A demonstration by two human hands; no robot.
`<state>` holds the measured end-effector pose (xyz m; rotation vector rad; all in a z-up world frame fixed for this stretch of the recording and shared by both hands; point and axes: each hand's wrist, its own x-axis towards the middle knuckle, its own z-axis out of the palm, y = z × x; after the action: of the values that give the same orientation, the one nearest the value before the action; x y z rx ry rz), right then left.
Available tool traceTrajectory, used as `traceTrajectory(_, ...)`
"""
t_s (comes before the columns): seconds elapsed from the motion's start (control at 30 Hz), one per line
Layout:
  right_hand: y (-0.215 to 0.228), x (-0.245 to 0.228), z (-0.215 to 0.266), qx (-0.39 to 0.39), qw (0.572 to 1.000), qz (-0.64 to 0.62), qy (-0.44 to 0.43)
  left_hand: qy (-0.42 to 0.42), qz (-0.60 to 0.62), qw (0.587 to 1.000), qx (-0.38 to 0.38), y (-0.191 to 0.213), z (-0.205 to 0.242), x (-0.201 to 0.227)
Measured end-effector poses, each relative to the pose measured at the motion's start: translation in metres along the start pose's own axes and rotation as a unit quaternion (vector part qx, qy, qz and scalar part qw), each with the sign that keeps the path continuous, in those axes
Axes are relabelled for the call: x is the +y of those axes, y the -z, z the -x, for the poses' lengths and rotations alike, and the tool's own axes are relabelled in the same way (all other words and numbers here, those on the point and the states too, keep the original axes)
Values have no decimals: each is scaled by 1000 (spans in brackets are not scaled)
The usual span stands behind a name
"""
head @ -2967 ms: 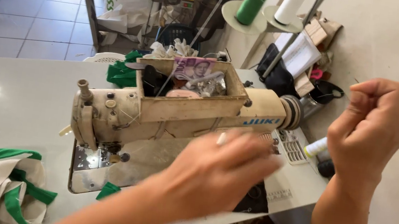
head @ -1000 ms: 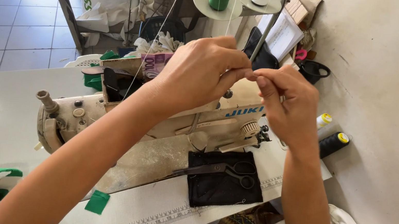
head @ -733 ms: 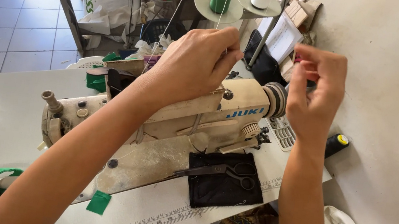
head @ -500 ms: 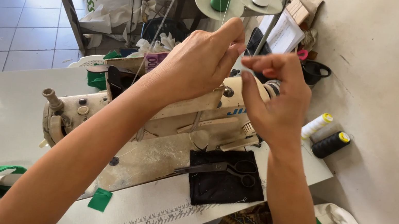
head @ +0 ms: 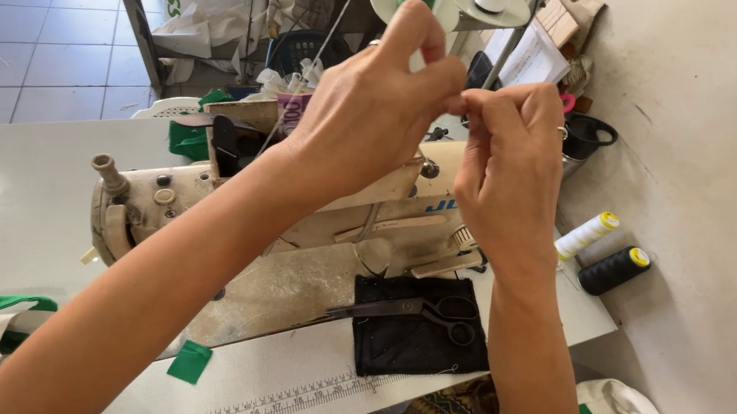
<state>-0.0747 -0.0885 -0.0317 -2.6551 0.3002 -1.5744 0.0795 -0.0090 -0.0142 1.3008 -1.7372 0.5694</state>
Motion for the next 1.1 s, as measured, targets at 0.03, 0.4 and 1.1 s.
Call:
traceTrajectory(0.03,-1,1,-1,-5,1000,2,9,-41,4,999,20,2,0,1)
traceTrajectory(0.4,-7,12,-1,133,978,33,160,41,288,956,-42,7,1,-9)
traceTrajectory(1.1,8,52,25,280,860,-423,-62,28,185,981,43,8,11,-21)
